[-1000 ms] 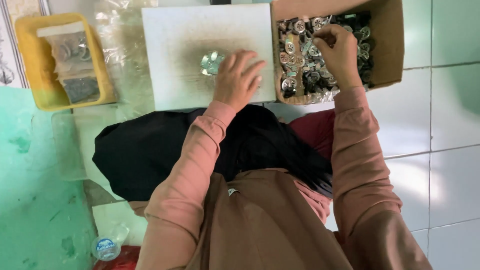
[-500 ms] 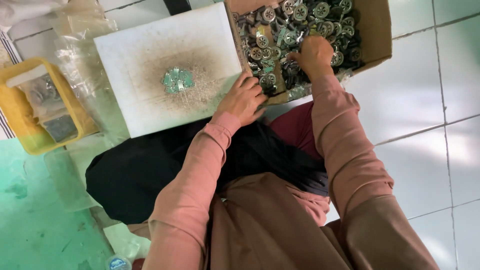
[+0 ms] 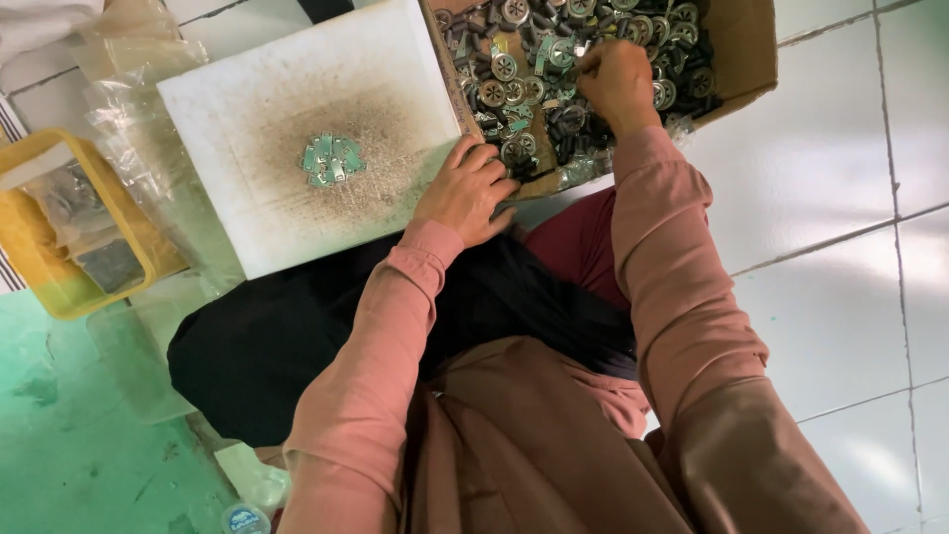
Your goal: The person sits on the floor and sorts small metal parts from a cardboard box onto a white board. They then gather the sorted parts and place them into a small plastic bag.
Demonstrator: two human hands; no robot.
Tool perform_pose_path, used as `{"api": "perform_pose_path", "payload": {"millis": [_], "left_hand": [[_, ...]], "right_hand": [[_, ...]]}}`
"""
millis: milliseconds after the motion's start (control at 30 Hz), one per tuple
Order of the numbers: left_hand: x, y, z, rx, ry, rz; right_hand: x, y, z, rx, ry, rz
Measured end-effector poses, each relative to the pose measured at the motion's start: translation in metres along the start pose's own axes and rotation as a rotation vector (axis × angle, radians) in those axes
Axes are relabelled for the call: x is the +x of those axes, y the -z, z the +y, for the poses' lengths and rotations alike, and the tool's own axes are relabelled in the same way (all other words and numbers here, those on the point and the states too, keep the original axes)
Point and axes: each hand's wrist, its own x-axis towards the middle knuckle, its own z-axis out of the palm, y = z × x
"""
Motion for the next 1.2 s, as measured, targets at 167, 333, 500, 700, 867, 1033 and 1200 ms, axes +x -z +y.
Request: {"api": "perform_pose_path", "payload": {"millis": [167,333,500,700,867,1033,1200], "left_hand": [[-0.001,0.0,0.001,-0.008,0.006,-0.003],[0.0,0.001,0.001,0.015,0.01,-0.034],[0.0,0.0,0.001,0.017,0.003,-0.001],[0.001,0.002,0.001,0.014,-0.003,0.024],[0.0,0.002,0.002,0.021,-0.001,0.021],[0.001,0.002,0.002,0.023,0.004,0.02],[0.0,0.001,0.002,0.043,0.01,-0.006]], "right_hand": [[-0.01,0.022,0.001,0.141,-0.02,0.04],[-0.008,0.014,0.002,0.139,0.13,0.061],[-0.013,0.009,-0.024,-0.461,0.231,-0.041],[-0.004,-0.004,-0.032,-0.75,-0.026,-0.203],[-0.013,0.003,-0.03,-0.678,0.012,-0.202],[-0.013,0.004,-0.01,-0.643,0.244,0.072],[-0.016,0.016,-0.014,0.13,0.281,0.121]]}}
